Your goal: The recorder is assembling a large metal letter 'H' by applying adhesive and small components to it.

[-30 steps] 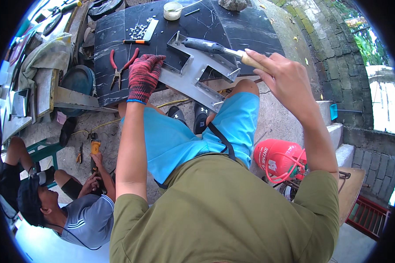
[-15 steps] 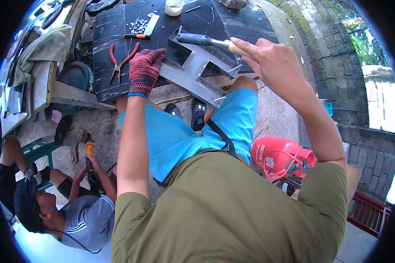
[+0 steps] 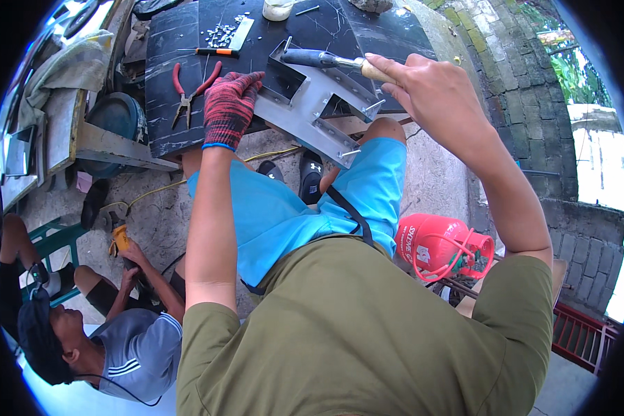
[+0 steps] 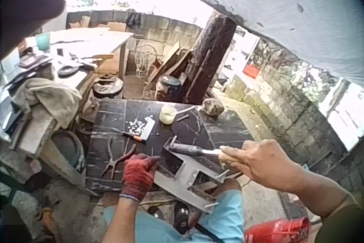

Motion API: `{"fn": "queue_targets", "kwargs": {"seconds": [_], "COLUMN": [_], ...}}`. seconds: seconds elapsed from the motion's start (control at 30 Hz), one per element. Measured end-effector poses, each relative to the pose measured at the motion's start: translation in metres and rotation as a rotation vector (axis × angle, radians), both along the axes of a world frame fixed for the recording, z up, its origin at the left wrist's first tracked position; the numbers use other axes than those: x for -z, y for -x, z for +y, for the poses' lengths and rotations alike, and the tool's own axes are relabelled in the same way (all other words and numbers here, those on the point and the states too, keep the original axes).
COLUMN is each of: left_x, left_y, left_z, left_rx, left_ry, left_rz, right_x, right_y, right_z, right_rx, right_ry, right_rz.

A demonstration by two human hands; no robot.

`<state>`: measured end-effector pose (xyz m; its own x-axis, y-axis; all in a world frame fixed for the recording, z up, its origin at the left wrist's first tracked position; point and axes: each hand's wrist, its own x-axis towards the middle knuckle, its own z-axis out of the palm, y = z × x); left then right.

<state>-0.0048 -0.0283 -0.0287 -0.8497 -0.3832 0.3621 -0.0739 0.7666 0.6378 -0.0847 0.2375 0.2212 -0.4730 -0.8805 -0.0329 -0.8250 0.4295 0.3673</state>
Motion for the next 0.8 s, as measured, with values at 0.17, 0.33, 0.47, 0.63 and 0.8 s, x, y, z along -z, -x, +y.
{"fn": "queue_targets", "kwargs": {"seconds": [0.17,0.33,0.47,0.63,0.8], "left_x": [0.001,0.002,0.001,0.006,0.012], "left_y": [0.000,0.000,0.000,0.002,0.004], "left_z": [0.000,0.000,0.001,-0.001,-0.001], "left_rx": [-0.006,-0.013,-0.006,0.017,0.011], "left_ry": [-0.006,-0.001,0.003,-0.053,-0.053], "left_rz": [0.020,0.018,0.002,0.040,0.059], "right_x": [-0.002,0.000,-0.004,-0.005,-0.005], "right_y": [-0.010,-0.011,-0.019,-0.019,-0.024], "right_z": [-0.009,-0.012,-0.021,-0.022,-0.026], "right_rx": [-0.002,0.024,0.060,0.063,0.057], "right_ry": [-0.017,-0.052,-0.084,-0.069,-0.070], "right_rz": [0.034,0.066,0.062,0.050,0.069]}}
